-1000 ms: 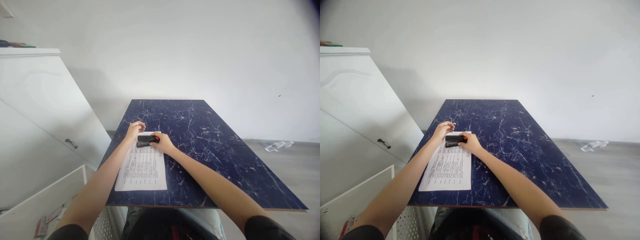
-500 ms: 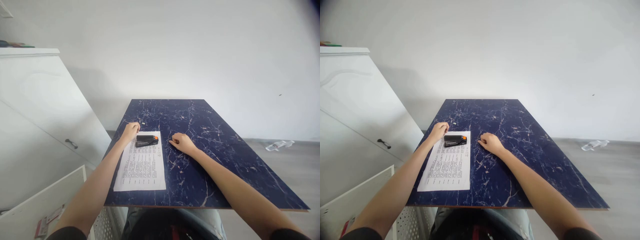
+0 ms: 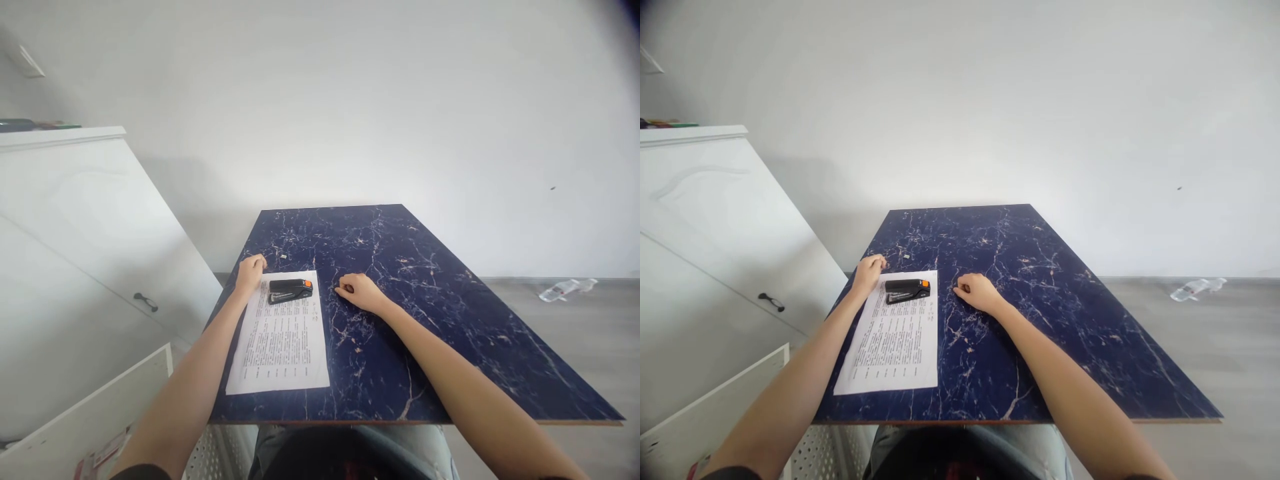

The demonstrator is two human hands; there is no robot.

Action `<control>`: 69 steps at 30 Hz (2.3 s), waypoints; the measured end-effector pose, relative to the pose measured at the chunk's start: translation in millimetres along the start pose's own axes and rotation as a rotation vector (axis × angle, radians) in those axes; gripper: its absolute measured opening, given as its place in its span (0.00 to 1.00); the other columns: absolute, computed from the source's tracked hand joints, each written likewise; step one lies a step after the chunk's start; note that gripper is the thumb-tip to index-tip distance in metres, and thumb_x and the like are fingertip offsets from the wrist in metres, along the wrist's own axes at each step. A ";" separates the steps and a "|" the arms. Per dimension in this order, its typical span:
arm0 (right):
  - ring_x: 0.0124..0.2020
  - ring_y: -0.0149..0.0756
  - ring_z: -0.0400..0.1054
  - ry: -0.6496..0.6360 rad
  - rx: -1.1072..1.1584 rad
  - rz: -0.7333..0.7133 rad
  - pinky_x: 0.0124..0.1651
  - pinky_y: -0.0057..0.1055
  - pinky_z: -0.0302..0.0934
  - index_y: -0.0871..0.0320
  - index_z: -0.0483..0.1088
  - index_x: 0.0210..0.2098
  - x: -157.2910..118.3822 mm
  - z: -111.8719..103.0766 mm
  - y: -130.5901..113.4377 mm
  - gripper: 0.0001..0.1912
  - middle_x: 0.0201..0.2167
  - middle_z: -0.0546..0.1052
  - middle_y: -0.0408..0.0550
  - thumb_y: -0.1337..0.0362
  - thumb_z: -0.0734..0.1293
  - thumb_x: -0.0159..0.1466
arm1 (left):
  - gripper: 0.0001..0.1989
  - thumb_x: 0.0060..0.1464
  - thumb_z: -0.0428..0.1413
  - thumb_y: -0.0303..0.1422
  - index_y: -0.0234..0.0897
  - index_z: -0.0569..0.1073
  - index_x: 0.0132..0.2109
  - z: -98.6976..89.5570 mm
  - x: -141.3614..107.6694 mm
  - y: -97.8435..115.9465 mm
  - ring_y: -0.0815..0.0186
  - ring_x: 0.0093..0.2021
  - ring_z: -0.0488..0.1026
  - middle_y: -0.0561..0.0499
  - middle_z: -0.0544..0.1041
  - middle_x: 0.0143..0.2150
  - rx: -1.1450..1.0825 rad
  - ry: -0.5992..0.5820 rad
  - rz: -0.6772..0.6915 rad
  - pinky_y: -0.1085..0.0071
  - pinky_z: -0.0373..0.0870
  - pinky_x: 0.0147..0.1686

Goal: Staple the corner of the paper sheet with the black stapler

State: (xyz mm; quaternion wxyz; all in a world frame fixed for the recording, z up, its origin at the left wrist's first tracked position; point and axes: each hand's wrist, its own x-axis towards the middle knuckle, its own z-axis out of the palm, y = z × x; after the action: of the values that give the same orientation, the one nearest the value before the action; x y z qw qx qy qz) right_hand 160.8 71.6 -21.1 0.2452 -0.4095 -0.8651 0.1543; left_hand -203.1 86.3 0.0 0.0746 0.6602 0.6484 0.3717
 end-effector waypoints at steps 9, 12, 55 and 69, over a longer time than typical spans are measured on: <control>0.39 0.37 0.69 0.199 0.289 -0.007 0.43 0.32 0.63 0.54 0.70 0.41 6.0 17.8 -33.9 0.10 0.39 0.76 0.46 0.57 0.70 0.64 | 0.11 0.53 0.44 0.27 0.40 0.69 0.27 -4.1 7.6 -29.0 0.60 0.34 0.71 0.49 0.75 0.29 0.074 -0.005 -0.061 0.68 0.63 0.38; 0.50 0.41 0.70 0.127 0.384 -0.010 0.51 0.36 0.65 0.53 0.65 0.57 16.2 36.0 -56.3 0.31 0.52 0.74 0.51 0.57 0.75 0.58 | 0.12 0.53 0.43 0.27 0.40 0.70 0.28 -1.7 6.6 -28.0 0.60 0.35 0.72 0.49 0.76 0.30 0.079 0.002 -0.062 0.68 0.63 0.38; 0.44 0.46 0.74 0.037 0.189 0.167 0.53 0.43 0.66 0.54 0.78 0.49 -67.3 -67.1 58.7 0.22 0.44 0.81 0.50 0.55 0.75 0.57 | 0.43 0.47 0.57 0.65 0.39 0.73 0.60 77.3 -102.0 149.2 0.42 0.53 0.68 0.35 0.72 0.52 0.232 -0.394 0.465 0.47 0.62 0.54; 0.43 0.43 0.73 0.098 0.432 0.248 0.49 0.38 0.66 0.56 0.75 0.50 -60.1 -55.2 49.4 0.22 0.44 0.80 0.51 0.48 0.63 0.68 | 0.35 0.49 0.62 0.58 0.40 0.75 0.57 74.3 -91.3 134.6 0.45 0.54 0.70 0.37 0.73 0.54 0.072 -0.392 0.386 0.49 0.67 0.54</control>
State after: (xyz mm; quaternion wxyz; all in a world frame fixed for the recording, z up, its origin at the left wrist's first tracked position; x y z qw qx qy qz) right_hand 255.2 58.6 -16.2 0.3477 -0.4577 -0.7423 0.3444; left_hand -41.0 11.6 -10.8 0.1033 0.8331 0.4965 0.2209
